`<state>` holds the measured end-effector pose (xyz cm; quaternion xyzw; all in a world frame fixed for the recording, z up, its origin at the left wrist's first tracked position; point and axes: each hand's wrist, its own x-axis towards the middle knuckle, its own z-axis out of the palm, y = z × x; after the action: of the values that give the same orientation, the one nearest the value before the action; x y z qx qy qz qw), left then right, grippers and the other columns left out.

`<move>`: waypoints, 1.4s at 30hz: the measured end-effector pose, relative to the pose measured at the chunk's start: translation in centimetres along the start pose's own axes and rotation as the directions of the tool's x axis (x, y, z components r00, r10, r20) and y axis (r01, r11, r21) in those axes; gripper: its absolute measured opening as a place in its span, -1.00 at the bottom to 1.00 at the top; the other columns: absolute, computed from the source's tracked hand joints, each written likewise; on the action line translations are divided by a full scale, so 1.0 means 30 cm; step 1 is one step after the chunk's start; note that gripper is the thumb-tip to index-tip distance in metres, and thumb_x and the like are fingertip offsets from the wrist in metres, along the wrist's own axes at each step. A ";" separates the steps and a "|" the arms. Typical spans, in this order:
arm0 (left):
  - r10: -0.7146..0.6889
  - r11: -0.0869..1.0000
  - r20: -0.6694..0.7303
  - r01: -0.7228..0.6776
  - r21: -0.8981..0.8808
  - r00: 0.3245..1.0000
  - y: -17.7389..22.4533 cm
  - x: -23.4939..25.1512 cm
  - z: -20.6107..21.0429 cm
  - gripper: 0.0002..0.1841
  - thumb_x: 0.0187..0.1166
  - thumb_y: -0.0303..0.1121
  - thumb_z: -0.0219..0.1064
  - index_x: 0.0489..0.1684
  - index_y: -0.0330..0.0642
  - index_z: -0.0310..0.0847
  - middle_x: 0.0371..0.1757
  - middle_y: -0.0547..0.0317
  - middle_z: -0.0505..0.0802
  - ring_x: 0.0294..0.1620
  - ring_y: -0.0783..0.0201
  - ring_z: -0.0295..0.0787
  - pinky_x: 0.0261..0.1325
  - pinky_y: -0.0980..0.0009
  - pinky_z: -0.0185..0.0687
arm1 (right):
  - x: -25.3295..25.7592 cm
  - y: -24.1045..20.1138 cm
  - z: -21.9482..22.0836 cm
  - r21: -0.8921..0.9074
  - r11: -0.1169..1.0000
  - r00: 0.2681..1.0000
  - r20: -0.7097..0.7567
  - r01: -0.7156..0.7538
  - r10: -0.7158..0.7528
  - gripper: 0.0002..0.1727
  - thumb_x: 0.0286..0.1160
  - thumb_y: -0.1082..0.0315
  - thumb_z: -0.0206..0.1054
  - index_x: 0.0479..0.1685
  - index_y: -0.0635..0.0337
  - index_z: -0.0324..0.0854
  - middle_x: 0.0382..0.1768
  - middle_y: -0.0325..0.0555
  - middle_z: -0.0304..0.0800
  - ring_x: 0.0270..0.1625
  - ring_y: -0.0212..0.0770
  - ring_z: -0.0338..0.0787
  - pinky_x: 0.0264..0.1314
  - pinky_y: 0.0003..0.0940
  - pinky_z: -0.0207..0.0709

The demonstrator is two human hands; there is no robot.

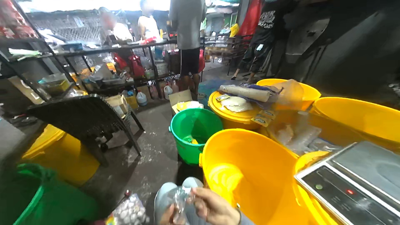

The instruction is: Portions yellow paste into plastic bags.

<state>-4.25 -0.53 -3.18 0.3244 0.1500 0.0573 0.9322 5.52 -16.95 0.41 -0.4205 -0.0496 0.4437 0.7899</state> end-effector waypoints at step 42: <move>-0.015 0.994 -0.227 -0.011 -0.111 0.974 0.018 0.019 0.055 -0.51 0.81 -0.33 -0.16 -0.48 0.00 0.70 -0.75 0.45 0.62 -0.81 0.65 0.43 -0.68 0.74 0.40 | 0.040 0.110 -0.105 -0.928 -0.221 0.499 0.349 0.299 -0.793 -0.84 0.24 0.32 0.45 -0.24 0.16 0.78 -0.42 -0.20 0.84 -0.39 -0.27 0.83 -0.30 -0.33 0.76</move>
<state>-3.18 -0.96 -1.77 0.2630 0.2527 0.1015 0.9256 5.48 -17.18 -4.30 -0.8117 -0.3484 -0.2145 0.4169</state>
